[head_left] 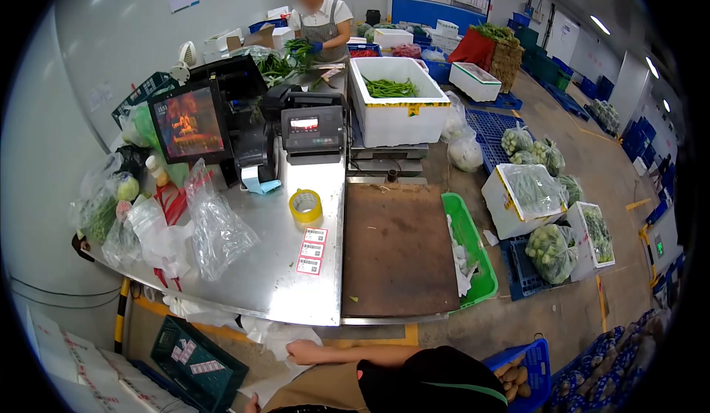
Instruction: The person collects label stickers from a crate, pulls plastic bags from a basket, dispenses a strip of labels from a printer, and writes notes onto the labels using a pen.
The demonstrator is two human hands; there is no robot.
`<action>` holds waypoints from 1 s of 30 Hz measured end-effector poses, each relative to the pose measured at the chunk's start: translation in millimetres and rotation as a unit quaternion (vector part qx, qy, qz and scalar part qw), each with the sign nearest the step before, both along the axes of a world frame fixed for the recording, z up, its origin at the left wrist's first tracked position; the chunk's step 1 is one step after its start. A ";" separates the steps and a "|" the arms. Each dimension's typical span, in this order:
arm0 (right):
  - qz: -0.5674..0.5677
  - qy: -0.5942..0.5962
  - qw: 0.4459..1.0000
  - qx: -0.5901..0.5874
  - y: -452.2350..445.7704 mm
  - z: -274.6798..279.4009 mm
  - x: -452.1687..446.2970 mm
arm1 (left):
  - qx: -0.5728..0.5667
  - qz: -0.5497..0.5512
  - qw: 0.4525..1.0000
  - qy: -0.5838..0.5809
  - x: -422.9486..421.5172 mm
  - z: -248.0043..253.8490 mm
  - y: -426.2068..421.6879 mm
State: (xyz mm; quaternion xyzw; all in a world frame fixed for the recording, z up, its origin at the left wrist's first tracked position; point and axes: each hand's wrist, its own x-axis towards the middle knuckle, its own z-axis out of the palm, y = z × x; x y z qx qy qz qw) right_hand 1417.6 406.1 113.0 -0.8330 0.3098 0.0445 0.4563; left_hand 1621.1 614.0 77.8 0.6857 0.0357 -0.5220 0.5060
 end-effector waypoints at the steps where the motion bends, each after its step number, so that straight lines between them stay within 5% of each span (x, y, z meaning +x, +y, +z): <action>1: 0.031 -0.026 0.999 0.015 3.5 4.0 5.3 | -0.021 0.007 1.000 0.014 -3.2 0.8 -4.0; 6: 0.072 -0.173 0.982 0.007 27.8 24.4 8.1 | -0.121 0.021 0.988 0.089 -33.8 11.6 -35.0; 14: 0.119 -0.182 0.976 0.024 31.1 2.9 -15.6 | -0.192 0.048 0.977 0.080 -93.1 49.9 -54.2; 17: 0.077 -0.179 0.971 0.138 42.5 -18.1 -22.2 | -0.187 0.144 0.966 0.106 -92.4 33.4 -37.4; 18: 0.113 -0.254 0.961 0.000 53.3 -69.5 -19.9 | -0.125 0.135 0.979 0.093 -84.1 19.6 -23.6; 19: 0.103 -0.252 0.962 0.028 53.8 -49.4 -34.4 | -0.129 0.125 0.979 0.091 -75.4 -7.0 -2.1; 20: 0.167 -0.297 0.935 -0.098 47.8 -63.4 -39.9 | -0.096 0.180 0.978 0.047 -93.6 30.8 -18.1; 21: 0.079 -0.261 0.940 0.203 34.3 -37.9 -54.8 | -0.048 0.145 0.988 0.012 -86.4 15.6 1.8; 22: -0.085 -0.197 0.929 0.302 39.7 -18.6 -65.7 | -0.054 0.145 0.986 0.058 -72.1 -17.9 25.5; 24: -0.140 -0.169 0.937 0.272 38.5 -4.9 -72.0 | -0.136 0.189 0.970 0.073 -70.9 -36.9 54.9; 25: -0.127 -0.163 0.939 0.275 41.3 -8.0 -78.0 | 0.005 0.166 0.984 0.068 -77.0 -8.3 51.1; 30: -0.082 -0.091 0.966 0.226 54.7 9.5 -71.2 | -0.024 0.105 0.982 0.158 -86.5 15.0 33.6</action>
